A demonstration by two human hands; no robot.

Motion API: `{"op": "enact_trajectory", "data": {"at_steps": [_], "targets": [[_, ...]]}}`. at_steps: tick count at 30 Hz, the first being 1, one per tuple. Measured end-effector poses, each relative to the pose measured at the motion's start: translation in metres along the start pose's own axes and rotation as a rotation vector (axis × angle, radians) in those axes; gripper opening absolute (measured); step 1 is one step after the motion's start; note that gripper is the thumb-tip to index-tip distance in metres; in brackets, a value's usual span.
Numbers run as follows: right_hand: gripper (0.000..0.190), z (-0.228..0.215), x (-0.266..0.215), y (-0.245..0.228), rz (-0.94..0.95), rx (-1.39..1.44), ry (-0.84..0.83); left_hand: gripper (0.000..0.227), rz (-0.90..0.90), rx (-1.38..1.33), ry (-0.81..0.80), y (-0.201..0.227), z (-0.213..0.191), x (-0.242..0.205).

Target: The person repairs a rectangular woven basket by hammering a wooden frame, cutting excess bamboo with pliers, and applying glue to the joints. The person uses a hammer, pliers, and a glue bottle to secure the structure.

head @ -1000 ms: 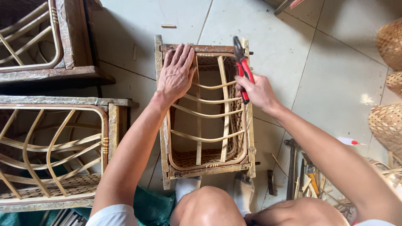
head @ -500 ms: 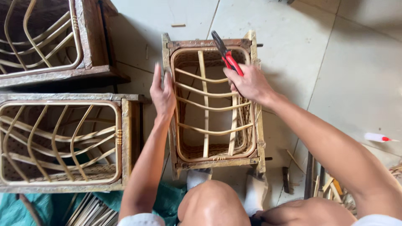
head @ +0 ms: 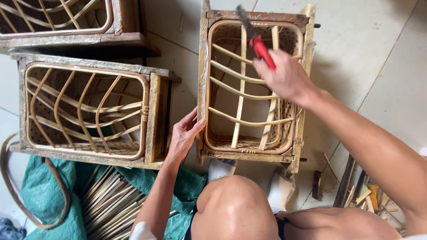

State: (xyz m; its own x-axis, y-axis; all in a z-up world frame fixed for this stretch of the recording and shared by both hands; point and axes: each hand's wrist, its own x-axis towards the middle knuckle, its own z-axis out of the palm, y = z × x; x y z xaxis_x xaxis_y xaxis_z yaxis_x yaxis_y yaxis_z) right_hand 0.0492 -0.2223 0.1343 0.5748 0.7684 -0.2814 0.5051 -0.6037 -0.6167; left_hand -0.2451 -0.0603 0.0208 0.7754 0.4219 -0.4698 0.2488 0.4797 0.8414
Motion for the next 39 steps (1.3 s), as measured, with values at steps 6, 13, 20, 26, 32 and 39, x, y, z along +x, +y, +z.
{"op": "enact_trajectory", "data": {"at_steps": [6,13,20,26,32,39], "targets": [[0.028,0.027,-0.075,-0.017,-0.263,-0.169,-0.201,0.065,-0.049,-0.043,-0.015,-0.013,-0.001,-0.047],[0.031,0.028,-0.092,-0.039,0.040,-0.045,-0.603,0.063,-0.029,-0.082,0.166,-0.033,0.015,-0.052],[0.032,0.050,-0.086,-0.060,0.245,-0.035,-0.735,0.064,-0.076,-0.072,0.154,-0.021,0.011,-0.045],[0.037,0.055,-0.077,-0.072,0.255,-0.206,-0.740,0.063,-0.067,-0.072,0.167,-0.022,0.012,-0.047],[0.032,0.050,-0.071,-0.088,0.210,-0.269,-0.734,0.063,-0.060,-0.049,0.152,-0.027,0.009,-0.044],[0.034,0.036,-0.092,-0.075,0.197,-0.228,-0.711,0.062,0.112,0.315,0.201,-0.027,0.010,-0.044]]}}
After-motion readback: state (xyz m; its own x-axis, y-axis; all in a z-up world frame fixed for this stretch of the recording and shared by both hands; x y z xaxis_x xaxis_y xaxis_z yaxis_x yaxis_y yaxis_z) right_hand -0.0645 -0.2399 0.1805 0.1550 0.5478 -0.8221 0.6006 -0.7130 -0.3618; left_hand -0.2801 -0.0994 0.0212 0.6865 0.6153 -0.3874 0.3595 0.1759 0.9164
